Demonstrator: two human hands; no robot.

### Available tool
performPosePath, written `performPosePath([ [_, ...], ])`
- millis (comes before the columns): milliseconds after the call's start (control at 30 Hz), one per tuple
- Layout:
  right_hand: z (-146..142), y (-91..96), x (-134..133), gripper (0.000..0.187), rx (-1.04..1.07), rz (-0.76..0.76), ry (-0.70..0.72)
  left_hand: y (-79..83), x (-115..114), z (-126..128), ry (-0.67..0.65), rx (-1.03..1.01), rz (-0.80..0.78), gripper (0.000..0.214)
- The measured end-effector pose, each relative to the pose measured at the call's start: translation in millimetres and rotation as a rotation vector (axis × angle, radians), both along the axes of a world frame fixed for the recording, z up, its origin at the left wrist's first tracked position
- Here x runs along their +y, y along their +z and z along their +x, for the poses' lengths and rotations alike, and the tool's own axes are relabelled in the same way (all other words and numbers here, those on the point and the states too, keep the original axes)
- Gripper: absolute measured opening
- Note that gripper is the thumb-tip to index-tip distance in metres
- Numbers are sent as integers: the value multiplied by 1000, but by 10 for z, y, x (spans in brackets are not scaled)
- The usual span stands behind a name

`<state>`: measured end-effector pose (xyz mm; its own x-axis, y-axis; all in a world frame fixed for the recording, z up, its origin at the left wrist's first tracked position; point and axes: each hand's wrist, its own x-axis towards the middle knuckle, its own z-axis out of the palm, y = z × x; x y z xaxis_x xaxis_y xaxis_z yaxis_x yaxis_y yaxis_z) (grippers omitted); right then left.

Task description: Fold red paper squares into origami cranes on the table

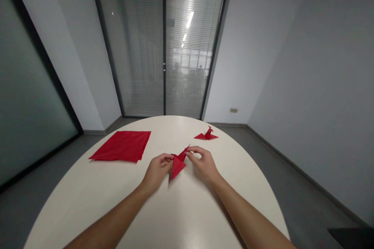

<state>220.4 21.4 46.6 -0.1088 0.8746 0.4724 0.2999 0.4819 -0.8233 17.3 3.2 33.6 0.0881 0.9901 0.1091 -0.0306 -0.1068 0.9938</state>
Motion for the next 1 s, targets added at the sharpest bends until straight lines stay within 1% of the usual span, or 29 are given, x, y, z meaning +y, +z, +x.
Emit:
performPosePath([
  [100,-16,9,-17,18,16,48,-41,-3,-2,-1,-4,20,16,28],
  [200,-23,-7,-13,14,33,76,-37,-22,9,-2,13,38,55,24],
  [400,-10,11,-1,8,-58,196,-27,-47,27,-9,18,89,126,19],
  [467,-13,36,-19,9,-104,226,-30,-44,23,-10,17,105,143,18],
  [667,-44,109,-100,20,-230,279,-5,-39,11,-18,20,140,195,14],
  [733,-49,121,-104,19,-249,277,6,-44,15,-21,16,133,200,15],
  [833,-46,114,-79,12,-185,251,21,-48,20,-20,-4,123,192,17],
  [1000,-16,60,-24,14,-41,122,78,-36,8,-15,-43,122,164,20],
])
